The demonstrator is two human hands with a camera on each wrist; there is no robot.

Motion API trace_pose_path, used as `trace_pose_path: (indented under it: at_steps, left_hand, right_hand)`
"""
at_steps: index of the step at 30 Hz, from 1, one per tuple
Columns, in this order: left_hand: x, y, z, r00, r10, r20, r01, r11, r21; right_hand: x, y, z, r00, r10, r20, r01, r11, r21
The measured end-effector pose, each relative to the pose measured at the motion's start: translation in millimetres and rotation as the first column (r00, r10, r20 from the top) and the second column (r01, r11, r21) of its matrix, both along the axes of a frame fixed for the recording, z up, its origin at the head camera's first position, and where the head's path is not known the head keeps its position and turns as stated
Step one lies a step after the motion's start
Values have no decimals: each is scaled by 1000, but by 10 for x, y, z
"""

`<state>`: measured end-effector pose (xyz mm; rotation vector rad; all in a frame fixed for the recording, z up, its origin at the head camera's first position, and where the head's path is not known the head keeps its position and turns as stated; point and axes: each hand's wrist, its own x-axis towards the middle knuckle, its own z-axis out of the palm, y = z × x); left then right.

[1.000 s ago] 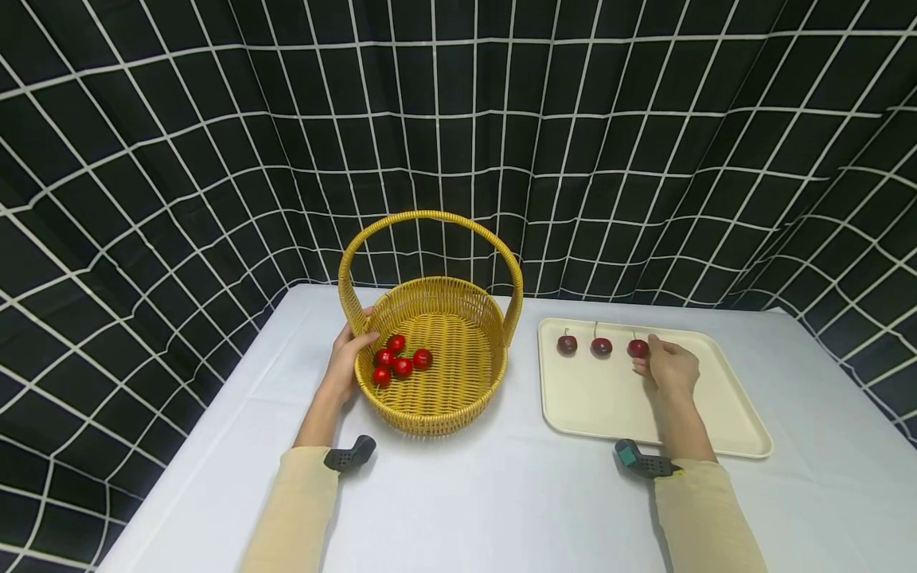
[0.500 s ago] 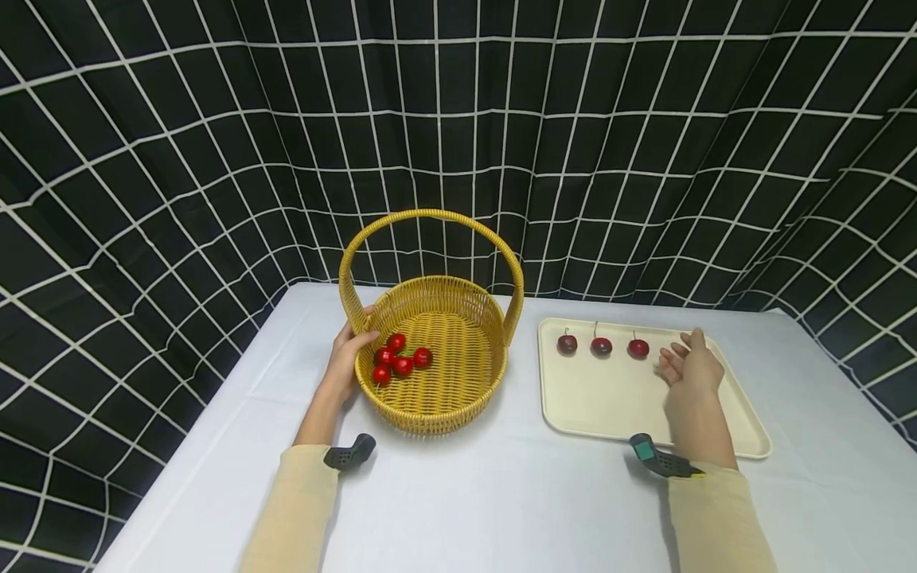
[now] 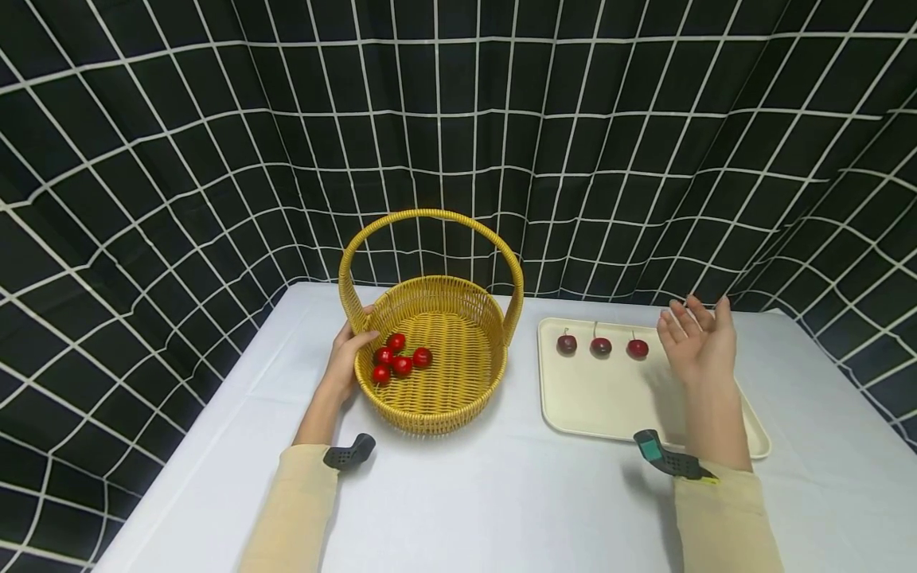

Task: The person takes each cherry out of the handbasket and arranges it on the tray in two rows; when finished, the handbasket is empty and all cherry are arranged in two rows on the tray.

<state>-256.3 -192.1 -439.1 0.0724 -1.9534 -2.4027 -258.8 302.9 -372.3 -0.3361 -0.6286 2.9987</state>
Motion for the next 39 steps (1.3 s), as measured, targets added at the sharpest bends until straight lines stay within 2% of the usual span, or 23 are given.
trace_pose_path:
  at_steps: [9,16,21,26,28,32,39]
  left_hand:
    - [-5,1,-8,1000,11,5,-11,1000,-4]
    - [-14,-3,-10,1000,12,7,-12,1000,1]
    - [-16,-4,0,1000,15,3,-15,1000,2]
    - [-11,-5,6,1000,18,-1,-18,1000,-2]
    - [-4,-5,9,1000,17,-1,-17,1000,-7]
    - [13,1,21,1000,13,2,-13,1000,-12]
    - [24,3,23,1000,16,4,-16,1000,6]
  right_hand:
    - [123,-206,239,987,59,-146,-46,995,88]
    - [220,-381,393,941,147,-305,-102,982,159]
    - [286,-524,498,886,205,-415,-147,975,167]
    - [326,-673,555,813,283,-509,-202,957,209]
    - [341,-723,570,777,319,-543,-243,947,209]
    - [372,-835,593,719,367,-590,-283,930,234]
    - [424,-1059,597,649,450,-614,-299,892,338]
